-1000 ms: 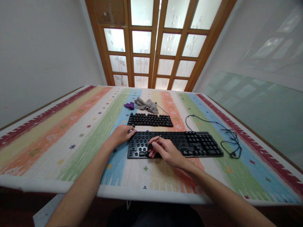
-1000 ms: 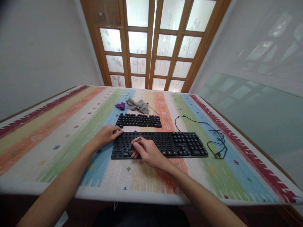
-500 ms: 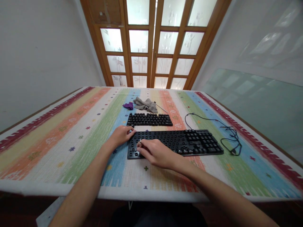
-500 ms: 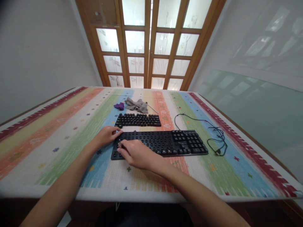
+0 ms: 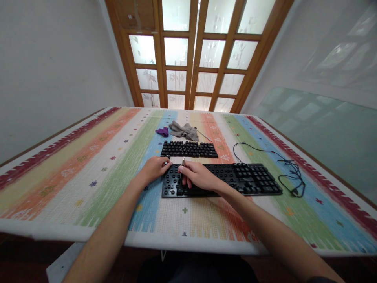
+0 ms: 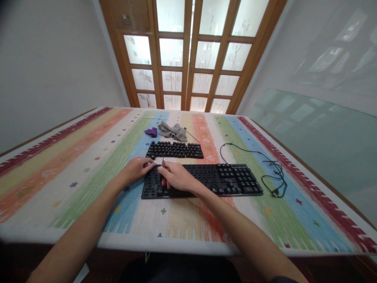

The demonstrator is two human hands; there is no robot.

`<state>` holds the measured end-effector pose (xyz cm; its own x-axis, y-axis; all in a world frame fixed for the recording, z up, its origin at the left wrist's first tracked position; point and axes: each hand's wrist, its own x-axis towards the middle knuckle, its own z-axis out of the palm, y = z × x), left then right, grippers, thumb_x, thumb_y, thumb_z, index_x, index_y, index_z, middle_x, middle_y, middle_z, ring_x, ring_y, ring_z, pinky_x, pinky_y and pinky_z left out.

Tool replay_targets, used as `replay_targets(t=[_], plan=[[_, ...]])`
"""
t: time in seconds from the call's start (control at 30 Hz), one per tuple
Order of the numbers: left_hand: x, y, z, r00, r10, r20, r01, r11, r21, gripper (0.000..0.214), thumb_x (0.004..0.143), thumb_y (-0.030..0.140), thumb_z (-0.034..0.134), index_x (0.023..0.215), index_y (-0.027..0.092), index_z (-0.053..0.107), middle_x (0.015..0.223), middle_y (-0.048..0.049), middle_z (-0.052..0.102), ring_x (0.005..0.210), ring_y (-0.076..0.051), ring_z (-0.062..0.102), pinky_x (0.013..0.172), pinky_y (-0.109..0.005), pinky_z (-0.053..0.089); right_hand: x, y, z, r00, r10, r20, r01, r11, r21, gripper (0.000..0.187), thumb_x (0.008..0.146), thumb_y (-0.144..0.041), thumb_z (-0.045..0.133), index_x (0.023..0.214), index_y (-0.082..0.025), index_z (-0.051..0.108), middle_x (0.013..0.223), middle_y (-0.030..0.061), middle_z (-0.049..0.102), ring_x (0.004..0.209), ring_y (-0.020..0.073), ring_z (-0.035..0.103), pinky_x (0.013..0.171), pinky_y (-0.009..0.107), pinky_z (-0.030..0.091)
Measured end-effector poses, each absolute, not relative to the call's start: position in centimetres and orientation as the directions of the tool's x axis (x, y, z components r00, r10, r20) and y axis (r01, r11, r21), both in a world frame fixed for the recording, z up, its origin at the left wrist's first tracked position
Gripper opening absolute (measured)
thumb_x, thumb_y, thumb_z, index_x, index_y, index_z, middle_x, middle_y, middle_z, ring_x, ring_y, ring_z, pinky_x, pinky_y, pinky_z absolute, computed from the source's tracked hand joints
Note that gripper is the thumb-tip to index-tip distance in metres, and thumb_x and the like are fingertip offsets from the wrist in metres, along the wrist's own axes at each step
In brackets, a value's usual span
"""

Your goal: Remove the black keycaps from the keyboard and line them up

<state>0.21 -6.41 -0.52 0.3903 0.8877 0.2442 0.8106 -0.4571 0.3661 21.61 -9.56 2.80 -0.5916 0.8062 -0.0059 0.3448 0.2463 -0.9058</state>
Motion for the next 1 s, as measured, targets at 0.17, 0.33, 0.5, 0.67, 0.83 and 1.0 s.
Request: replay_targets(t=[0.17,0.33,0.5,0.67,0.83,1.0], plan=[[0.7,-6.9,0.3,0.369,0.891,0.264,0.678,-0.452,0.579,0.030,0.091,0.039,0.056,0.087,0.016,0.074,0.064,-0.0015,0.064,0.058,-0.013,0.054,0.060,-0.025,0.039,22.7,-9.4,2.6,-0.573,0.818,0.051,0.177,0.184,-0.967,0.022,0.099,-0.034,0.045,0.088,-0.016,0.052,0.062,-0.0017,0.063,0.042,0.0076,0.053,0.042,0.019,0.037],[1.5,-7.9,1.4,0.484,0.860,0.163,0.406,-0.386,0.829,0.039,0.087,0.049,0.059,0.096,0.014,0.073,0.078,-0.0044,0.070,0.063,-0.013,0.058,0.057,-0.023,0.043,24.2,-9.6,2.9,-0.534,0.832,0.150,0.078,0.224,-0.971,0.027,0.097,-0.043,0.047,0.093,-0.017,0.052,0.071,0.0000,0.064,0.046,0.0083,0.057,0.043,0.019,0.038],[2.3,-8.8,1.7,0.602,0.799,-0.013,0.335,-0.237,0.912,0.046,0.077,0.045,0.071,0.112,0.016,0.070,0.082,-0.0043,0.072,0.047,-0.006,0.047,0.044,-0.019,0.035,25.2,-10.2,2.9,-0.504,0.834,0.224,0.037,0.280,-0.959,0.029,0.098,-0.047,0.045,0.101,-0.018,0.051,0.075,0.0007,0.065,0.049,0.0094,0.058,0.046,0.021,0.043],[3.1,-9.0,1.1,0.605,0.796,-0.012,0.256,-0.180,0.950,0.044,0.071,0.041,0.079,0.107,0.016,0.071,0.087,-0.0051,0.073,0.049,-0.005,0.047,0.045,-0.018,0.036,25.9,-10.8,2.5,-0.513,0.820,0.253,0.046,0.320,-0.946,0.029,0.099,-0.046,0.044,0.103,-0.018,0.051,0.079,0.0018,0.065,0.050,0.0092,0.058,0.048,0.022,0.045],[3.4,-9.0,0.7,0.572,0.820,-0.029,0.229,-0.125,0.965,0.045,0.067,0.039,0.082,0.105,0.016,0.070,0.073,-0.0015,0.070,0.045,-0.006,0.050,0.045,-0.019,0.038,26.6,-11.4,1.9,-0.486,0.831,0.270,0.069,0.345,-0.936,0.034,0.098,-0.050,0.043,0.102,-0.018,0.052,0.077,0.0020,0.064,0.049,0.0096,0.058,0.047,0.022,0.046],[3.9,-9.1,0.4,0.484,0.873,0.065,0.331,-0.252,0.910,0.031,0.074,0.036,0.077,0.096,0.015,0.073,0.059,0.0006,0.063,0.050,-0.011,0.055,0.049,-0.021,0.040,26.9,-11.7,1.4,-0.415,0.862,0.291,0.092,0.358,-0.929,0.035,0.098,-0.051,0.043,0.101,-0.018,0.053,0.073,0.0011,0.063,0.049,0.0102,0.057,0.050,0.024,0.046]])
